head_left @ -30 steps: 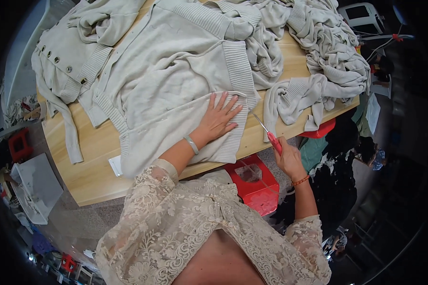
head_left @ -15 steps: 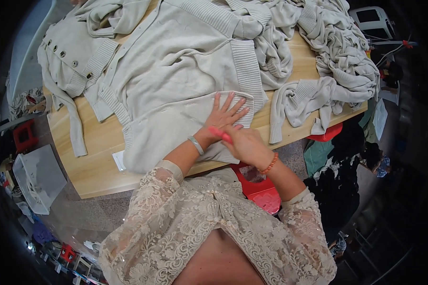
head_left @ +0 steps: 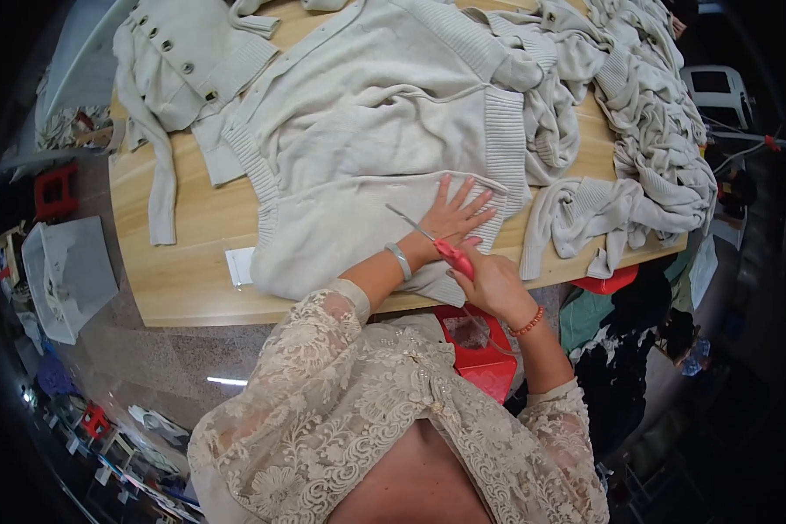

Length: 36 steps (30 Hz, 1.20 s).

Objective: Trimming loose threads from sweaters using scissors.

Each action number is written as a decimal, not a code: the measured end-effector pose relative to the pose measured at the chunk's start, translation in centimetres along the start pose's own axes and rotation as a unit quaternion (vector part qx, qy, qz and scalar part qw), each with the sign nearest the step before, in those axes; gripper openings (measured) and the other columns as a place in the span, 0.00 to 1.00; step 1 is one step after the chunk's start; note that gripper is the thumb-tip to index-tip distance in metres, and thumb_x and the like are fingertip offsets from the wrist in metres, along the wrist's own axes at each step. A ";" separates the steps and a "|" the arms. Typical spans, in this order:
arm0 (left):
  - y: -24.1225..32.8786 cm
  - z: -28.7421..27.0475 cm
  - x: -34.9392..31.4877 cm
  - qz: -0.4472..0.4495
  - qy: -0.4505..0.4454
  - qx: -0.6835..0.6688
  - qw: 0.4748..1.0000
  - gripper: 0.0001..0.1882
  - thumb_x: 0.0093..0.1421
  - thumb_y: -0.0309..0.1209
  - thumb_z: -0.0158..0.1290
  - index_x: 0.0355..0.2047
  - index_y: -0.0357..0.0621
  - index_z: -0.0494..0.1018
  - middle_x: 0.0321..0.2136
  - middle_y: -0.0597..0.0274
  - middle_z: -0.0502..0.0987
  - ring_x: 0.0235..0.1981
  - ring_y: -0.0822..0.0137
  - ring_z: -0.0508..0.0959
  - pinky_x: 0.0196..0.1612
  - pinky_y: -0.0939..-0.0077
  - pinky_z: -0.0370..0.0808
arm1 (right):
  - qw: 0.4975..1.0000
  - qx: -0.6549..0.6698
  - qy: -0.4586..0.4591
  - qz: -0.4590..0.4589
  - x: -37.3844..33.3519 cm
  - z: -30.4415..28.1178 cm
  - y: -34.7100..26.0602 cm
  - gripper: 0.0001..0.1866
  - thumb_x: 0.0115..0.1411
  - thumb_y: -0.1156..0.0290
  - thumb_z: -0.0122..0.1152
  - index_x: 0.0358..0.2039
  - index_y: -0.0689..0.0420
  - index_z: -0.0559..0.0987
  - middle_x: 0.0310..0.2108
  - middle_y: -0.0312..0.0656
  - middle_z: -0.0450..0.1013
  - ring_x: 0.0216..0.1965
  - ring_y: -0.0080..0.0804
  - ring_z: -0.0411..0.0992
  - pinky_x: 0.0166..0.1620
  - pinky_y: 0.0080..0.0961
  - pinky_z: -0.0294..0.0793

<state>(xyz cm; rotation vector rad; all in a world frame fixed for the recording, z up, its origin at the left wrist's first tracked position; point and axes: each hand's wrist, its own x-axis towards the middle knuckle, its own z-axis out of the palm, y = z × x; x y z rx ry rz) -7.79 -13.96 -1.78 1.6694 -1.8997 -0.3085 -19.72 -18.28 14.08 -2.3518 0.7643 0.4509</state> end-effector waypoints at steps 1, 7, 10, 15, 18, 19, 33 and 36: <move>0.0 -0.2 -0.1 0.006 0.001 -0.004 1.000 0.34 0.56 0.50 0.49 0.62 0.54 0.61 0.66 0.56 0.54 0.68 0.43 0.46 0.63 0.30 0.34 | 1.000 0.002 -0.013 -0.014 0.4 0.4 -0.3 0.17 0.56 0.64 0.61 0.45 0.52 0.72 0.25 0.54 0.74 0.30 0.57 0.73 0.33 0.48 0.70; -1.1 -4.6 -5.8 -0.061 -0.063 0.003 0.996 0.33 0.56 0.47 0.53 0.60 0.47 0.63 0.65 0.51 0.55 0.67 0.46 0.50 0.65 0.39 0.43 | 0.997 0.028 0.051 -0.048 -1.4 0.4 1.2 0.15 0.57 0.68 0.59 0.45 0.54 0.73 0.31 0.52 0.74 0.35 0.52 0.73 0.37 0.42 0.71; -3.0 -9.7 -11.4 -0.146 -0.047 0.070 0.986 0.35 0.56 0.47 0.55 0.62 0.50 0.60 0.66 0.52 0.53 0.67 0.46 0.49 0.64 0.35 0.42 | 0.998 0.025 0.056 -0.027 -2.6 0.2 1.0 0.15 0.57 0.69 0.59 0.45 0.54 0.73 0.31 0.52 0.74 0.35 0.52 0.73 0.37 0.42 0.71; -5.1 -12.9 -18.3 -0.288 -0.002 0.151 0.946 0.39 0.53 0.55 0.54 0.61 0.53 0.62 0.67 0.62 0.52 0.67 0.42 0.46 0.58 0.22 0.35 | 1.000 0.004 0.012 -0.009 -1.1 0.3 -1.0 0.14 0.58 0.67 0.59 0.44 0.55 0.73 0.28 0.53 0.73 0.33 0.54 0.73 0.35 0.43 0.70; -5.5 -12.5 -18.3 -0.288 0.031 0.144 0.946 0.38 0.53 0.56 0.54 0.61 0.53 0.63 0.67 0.62 0.53 0.67 0.41 0.46 0.59 0.23 0.34 | 0.999 -0.044 -0.003 -0.011 0.4 0.4 -2.5 0.15 0.58 0.64 0.60 0.43 0.56 0.72 0.25 0.54 0.73 0.30 0.55 0.73 0.33 0.44 0.70; -5.3 -12.6 -18.5 -0.289 0.035 0.142 0.946 0.38 0.53 0.56 0.54 0.61 0.53 0.63 0.67 0.62 0.53 0.67 0.41 0.46 0.59 0.23 0.34 | 0.998 -0.058 0.006 -0.035 0.8 0.6 -3.0 0.14 0.58 0.62 0.59 0.40 0.55 0.73 0.23 0.52 0.73 0.28 0.54 0.73 0.32 0.46 0.70; -4.8 -12.2 -21.7 -0.252 0.055 0.133 0.957 0.37 0.50 0.55 0.56 0.59 0.57 0.65 0.65 0.62 0.56 0.67 0.40 0.48 0.58 0.23 0.38 | 0.982 -0.058 -0.051 -0.174 7.0 6.1 -15.4 0.14 0.57 0.60 0.58 0.33 0.58 0.74 0.23 0.51 0.75 0.29 0.51 0.75 0.34 0.44 0.73; -3.8 -12.6 -22.3 -0.273 0.041 0.110 0.955 0.37 0.51 0.54 0.57 0.59 0.56 0.65 0.65 0.62 0.56 0.67 0.40 0.47 0.59 0.23 0.37 | 0.991 -0.084 -0.052 -0.093 4.7 4.5 -12.0 0.15 0.56 0.58 0.61 0.35 0.56 0.74 0.20 0.51 0.74 0.26 0.52 0.74 0.31 0.47 0.71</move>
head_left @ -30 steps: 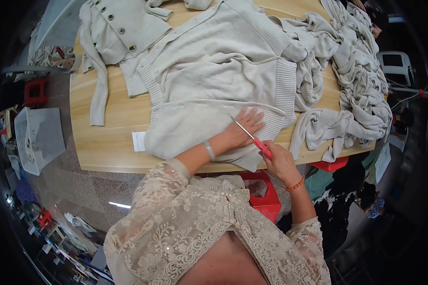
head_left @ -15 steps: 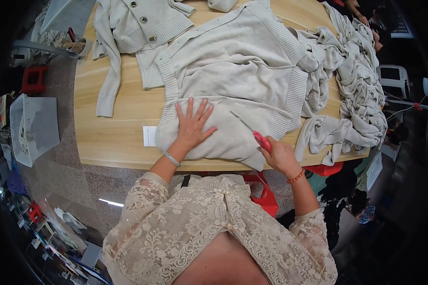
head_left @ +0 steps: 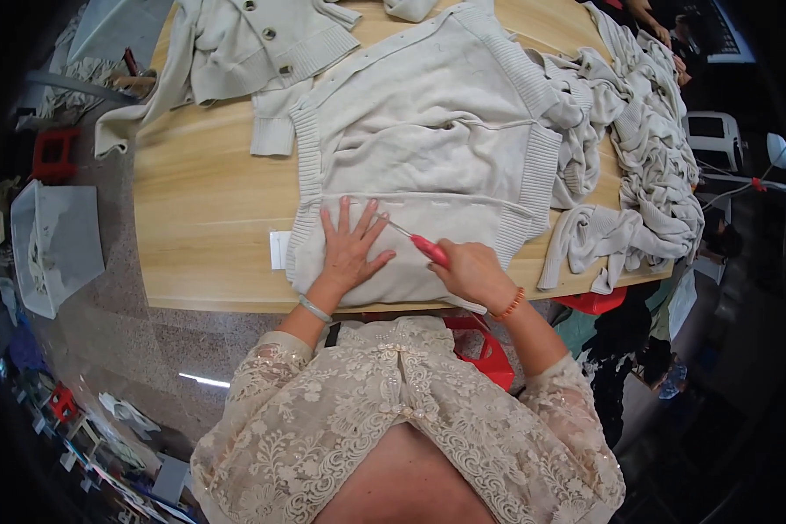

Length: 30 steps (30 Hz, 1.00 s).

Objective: Trimming loose threads from sweaters using scissors.

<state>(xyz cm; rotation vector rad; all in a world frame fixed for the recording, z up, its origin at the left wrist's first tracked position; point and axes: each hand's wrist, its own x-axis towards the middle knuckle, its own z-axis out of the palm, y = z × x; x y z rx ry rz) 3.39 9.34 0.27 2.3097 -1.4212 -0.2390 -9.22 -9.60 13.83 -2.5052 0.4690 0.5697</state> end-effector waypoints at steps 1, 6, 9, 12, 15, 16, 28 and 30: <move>-0.1 0.1 -0.5 -0.003 0.005 -0.009 1.000 0.37 0.51 0.54 0.57 0.59 0.57 0.65 0.66 0.62 0.56 0.67 0.40 0.47 0.59 0.23 0.37 | 1.000 0.002 -0.002 -0.004 -0.5 0.1 0.1 0.15 0.56 0.58 0.61 0.35 0.56 0.74 0.20 0.51 0.74 0.26 0.52 0.74 0.31 0.47 0.71; -0.3 -0.7 -2.3 -0.011 -0.008 -0.005 1.000 0.37 0.52 0.53 0.56 0.60 0.55 0.64 0.66 0.61 0.55 0.67 0.40 0.46 0.60 0.25 0.36 | 0.997 0.041 -0.027 -0.058 -1.2 1.6 -1.7 0.14 0.56 0.59 0.60 0.33 0.57 0.74 0.21 0.50 0.74 0.27 0.51 0.75 0.32 0.45 0.72; -0.8 -1.2 -3.7 -0.022 -0.012 0.003 1.000 0.37 0.53 0.52 0.56 0.61 0.54 0.63 0.66 0.60 0.55 0.67 0.40 0.46 0.61 0.28 0.36 | 0.998 0.041 -0.026 -0.041 -1.5 2.4 -0.8 0.14 0.56 0.59 0.60 0.32 0.58 0.74 0.22 0.51 0.74 0.27 0.51 0.74 0.32 0.45 0.72; -1.3 -1.3 -4.4 -0.017 -0.010 -0.007 1.000 0.37 0.54 0.51 0.56 0.61 0.51 0.63 0.66 0.58 0.55 0.67 0.40 0.46 0.62 0.30 0.36 | 0.999 0.022 -0.039 0.021 -3.3 1.6 0.9 0.14 0.56 0.59 0.60 0.31 0.57 0.74 0.21 0.50 0.74 0.26 0.51 0.74 0.32 0.46 0.72; -1.3 -1.6 -4.3 -0.018 -0.016 -0.010 1.000 0.36 0.54 0.50 0.57 0.61 0.50 0.63 0.66 0.57 0.55 0.67 0.40 0.47 0.62 0.31 0.37 | 0.997 0.042 -0.065 0.012 -4.6 0.9 1.1 0.14 0.56 0.59 0.60 0.30 0.57 0.75 0.21 0.50 0.74 0.26 0.52 0.74 0.32 0.46 0.72; -1.3 -1.7 -4.3 -0.025 -0.027 -0.013 0.999 0.36 0.54 0.49 0.57 0.60 0.49 0.63 0.66 0.57 0.55 0.67 0.41 0.47 0.62 0.32 0.37 | 0.997 0.053 -0.059 0.003 -4.6 1.1 1.1 0.14 0.56 0.58 0.60 0.29 0.57 0.75 0.21 0.51 0.74 0.26 0.52 0.74 0.32 0.46 0.72; -11.8 -5.6 7.8 -0.274 0.221 -0.172 0.920 0.21 0.57 0.29 0.56 0.51 0.38 0.70 0.40 0.56 0.72 0.31 0.65 0.70 0.34 0.73 0.70 | 0.909 0.200 0.345 0.124 11.0 -13.7 14.2 0.20 0.57 0.56 0.59 0.22 0.62 0.79 0.19 0.52 0.75 0.26 0.48 0.77 0.30 0.40 0.72; -13.2 -5.0 9.9 -0.276 0.226 -0.144 0.923 0.22 0.56 0.30 0.57 0.51 0.38 0.70 0.38 0.56 0.72 0.28 0.65 0.69 0.34 0.72 0.70 | 0.915 0.148 0.345 0.149 15.9 -16.2 14.9 0.19 0.54 0.57 0.62 0.25 0.64 0.80 0.23 0.56 0.76 0.30 0.53 0.76 0.34 0.42 0.74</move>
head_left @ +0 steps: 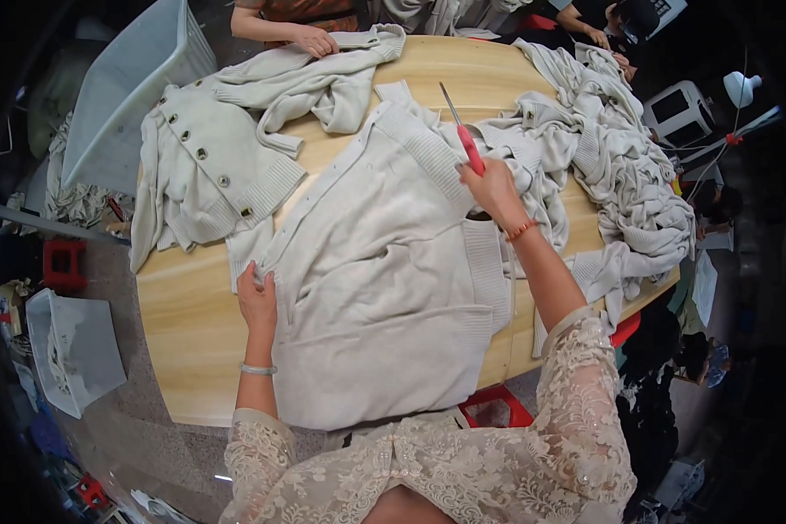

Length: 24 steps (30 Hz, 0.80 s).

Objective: Trimming loose threads from sweaters using scissors.

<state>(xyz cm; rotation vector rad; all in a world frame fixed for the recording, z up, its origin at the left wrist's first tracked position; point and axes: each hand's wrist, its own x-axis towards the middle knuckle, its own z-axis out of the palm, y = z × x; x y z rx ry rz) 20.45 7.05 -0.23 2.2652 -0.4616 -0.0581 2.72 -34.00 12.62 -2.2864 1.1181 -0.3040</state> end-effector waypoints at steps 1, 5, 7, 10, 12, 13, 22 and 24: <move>0.1 0.8 0.9 -0.007 0.004 0.022 1.000 0.23 0.55 0.30 0.58 0.51 0.37 0.70 0.38 0.55 0.72 0.30 0.63 0.70 0.36 0.70 0.70 | 1.000 -0.012 0.023 -0.010 2.3 0.6 -0.2 0.20 0.53 0.57 0.63 0.27 0.65 0.80 0.25 0.58 0.76 0.32 0.55 0.76 0.36 0.43 0.74; -2.2 2.3 2.0 0.064 0.072 0.107 0.990 0.24 0.52 0.28 0.59 0.50 0.38 0.70 0.38 0.53 0.73 0.35 0.54 0.73 0.41 0.63 0.71 | 0.999 -0.043 0.029 0.016 8.5 4.9 -4.5 0.21 0.50 0.58 0.65 0.33 0.67 0.78 0.35 0.60 0.76 0.40 0.56 0.75 0.42 0.43 0.74; -1.8 2.7 2.0 0.057 0.044 0.114 0.991 0.23 0.51 0.27 0.58 0.49 0.38 0.70 0.37 0.51 0.73 0.37 0.52 0.73 0.43 0.61 0.71 | 0.998 -0.039 0.030 0.025 10.7 6.8 -4.6 0.20 0.49 0.60 0.65 0.33 0.67 0.78 0.36 0.60 0.76 0.41 0.55 0.75 0.44 0.42 0.74; -0.9 1.7 1.9 0.015 -0.009 0.108 0.994 0.19 0.51 0.25 0.57 0.45 0.39 0.71 0.37 0.49 0.73 0.39 0.49 0.74 0.44 0.61 0.71 | 0.996 -0.041 0.004 0.079 11.9 9.9 -3.9 0.16 0.47 0.67 0.62 0.34 0.65 0.79 0.39 0.60 0.75 0.44 0.53 0.74 0.49 0.41 0.74; -0.6 0.4 2.0 -0.022 -0.029 0.094 0.995 0.17 0.50 0.24 0.56 0.43 0.39 0.72 0.36 0.49 0.73 0.39 0.50 0.74 0.43 0.62 0.71 | 0.996 -0.061 0.009 0.070 11.6 10.3 -3.6 0.16 0.48 0.66 0.60 0.34 0.64 0.79 0.39 0.59 0.75 0.44 0.53 0.75 0.49 0.41 0.74; -0.4 -0.1 2.0 -0.017 -0.022 0.078 0.997 0.16 0.50 0.23 0.55 0.42 0.39 0.72 0.35 0.49 0.73 0.38 0.50 0.74 0.42 0.62 0.71 | 0.995 -0.076 0.009 0.057 11.6 10.2 -3.3 0.16 0.49 0.65 0.60 0.35 0.63 0.79 0.39 0.57 0.76 0.43 0.52 0.75 0.47 0.42 0.74; 1.9 -6.2 -0.9 0.065 0.020 -0.033 0.997 0.12 0.52 0.15 0.49 0.37 0.39 0.72 0.32 0.57 0.74 0.33 0.62 0.74 0.36 0.74 0.70 | 0.990 0.106 -0.020 -0.095 2.8 -3.9 -1.5 0.10 0.56 0.67 0.63 0.31 0.62 0.77 0.14 0.33 0.66 0.15 0.17 0.60 0.21 0.21 0.61; 3.5 -9.5 -3.2 0.161 0.007 0.003 0.987 0.15 0.48 0.12 0.51 0.36 0.40 0.71 0.33 0.57 0.74 0.35 0.59 0.73 0.37 0.72 0.69 | 0.992 0.040 -0.004 -0.122 -2.4 -8.0 1.4 0.10 0.55 0.70 0.62 0.31 0.64 0.76 0.15 0.37 0.64 0.18 0.19 0.60 0.23 0.22 0.62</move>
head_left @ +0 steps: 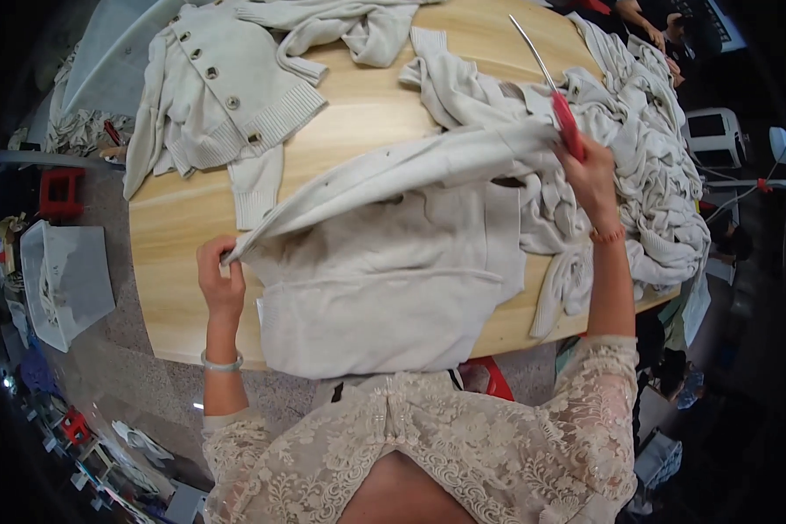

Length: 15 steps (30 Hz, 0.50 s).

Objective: Trimming loose threads from sweaters using scissors.

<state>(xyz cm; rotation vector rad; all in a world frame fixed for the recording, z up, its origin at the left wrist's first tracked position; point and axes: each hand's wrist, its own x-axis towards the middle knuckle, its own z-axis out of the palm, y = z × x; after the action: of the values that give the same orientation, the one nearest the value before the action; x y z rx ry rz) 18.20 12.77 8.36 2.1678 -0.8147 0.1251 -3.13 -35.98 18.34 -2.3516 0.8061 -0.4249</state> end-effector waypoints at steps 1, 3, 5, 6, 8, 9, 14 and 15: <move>0.1 -0.7 -1.4 0.035 -0.012 0.012 0.999 0.16 0.46 0.12 0.51 0.36 0.41 0.70 0.33 0.56 0.74 0.35 0.57 0.73 0.38 0.70 0.70 | 1.000 -0.010 -0.017 0.011 -3.3 -1.7 0.9 0.08 0.54 0.72 0.61 0.33 0.63 0.78 0.16 0.40 0.65 0.20 0.20 0.61 0.26 0.22 0.63; 0.0 -1.3 -4.4 0.088 -0.073 0.031 0.993 0.19 0.42 0.12 0.50 0.36 0.41 0.69 0.34 0.54 0.74 0.38 0.51 0.72 0.42 0.63 0.69 | 0.998 -0.031 -0.039 0.044 -10.5 -2.9 5.3 0.11 0.53 0.74 0.60 0.38 0.57 0.81 0.20 0.43 0.71 0.22 0.26 0.68 0.30 0.25 0.68; -0.5 -1.3 -7.7 0.095 -0.195 0.076 0.973 0.19 0.41 0.12 0.49 0.36 0.41 0.69 0.37 0.54 0.72 0.42 0.50 0.71 0.45 0.60 0.68 | 0.974 -0.172 -0.086 0.122 -16.9 -2.7 8.7 0.13 0.53 0.71 0.60 0.40 0.52 0.81 0.30 0.53 0.76 0.30 0.52 0.74 0.34 0.39 0.71; -0.7 -0.7 -9.0 0.096 -0.245 0.087 0.961 0.19 0.42 0.14 0.50 0.37 0.42 0.70 0.39 0.54 0.71 0.43 0.50 0.70 0.46 0.58 0.67 | 0.974 -0.185 -0.071 0.113 -20.4 -1.8 11.3 0.14 0.53 0.69 0.60 0.41 0.53 0.80 0.31 0.54 0.75 0.33 0.56 0.73 0.34 0.42 0.71; -0.4 0.1 -10.7 0.094 -0.264 0.091 0.956 0.19 0.42 0.15 0.51 0.38 0.42 0.70 0.40 0.53 0.71 0.43 0.50 0.70 0.46 0.58 0.67 | 0.980 -0.083 -0.044 0.173 -24.0 1.1 10.5 0.13 0.53 0.68 0.62 0.40 0.53 0.80 0.28 0.52 0.76 0.30 0.53 0.74 0.34 0.40 0.72; -0.3 0.2 -11.0 0.089 -0.278 0.101 0.951 0.20 0.42 0.16 0.51 0.39 0.43 0.70 0.40 0.53 0.70 0.42 0.50 0.70 0.45 0.58 0.67 | 0.980 -0.028 -0.029 0.195 -25.1 2.4 9.4 0.13 0.53 0.67 0.63 0.40 0.54 0.80 0.27 0.52 0.76 0.29 0.52 0.74 0.34 0.40 0.72; -0.5 0.3 -10.5 0.104 -0.322 0.110 0.935 0.20 0.43 0.17 0.52 0.39 0.43 0.71 0.38 0.53 0.70 0.41 0.50 0.70 0.43 0.58 0.67 | 0.958 -0.104 -0.076 0.255 -24.5 6.9 3.2 0.21 0.51 0.54 0.67 0.33 0.60 0.78 0.25 0.52 0.75 0.31 0.51 0.75 0.35 0.41 0.73; -0.6 0.3 -10.3 0.105 -0.329 0.109 0.932 0.19 0.43 0.17 0.53 0.39 0.43 0.70 0.37 0.53 0.70 0.40 0.50 0.70 0.42 0.58 0.68 | 0.948 -0.146 -0.099 0.265 -24.4 7.9 2.5 0.23 0.50 0.52 0.67 0.32 0.61 0.77 0.26 0.52 0.75 0.31 0.53 0.75 0.37 0.44 0.73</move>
<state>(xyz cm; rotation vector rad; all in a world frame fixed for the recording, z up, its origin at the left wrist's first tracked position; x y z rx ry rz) 10.40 18.12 4.25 2.3467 -1.4673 -0.4514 -19.19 -18.46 8.31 -2.2585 1.4216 0.1669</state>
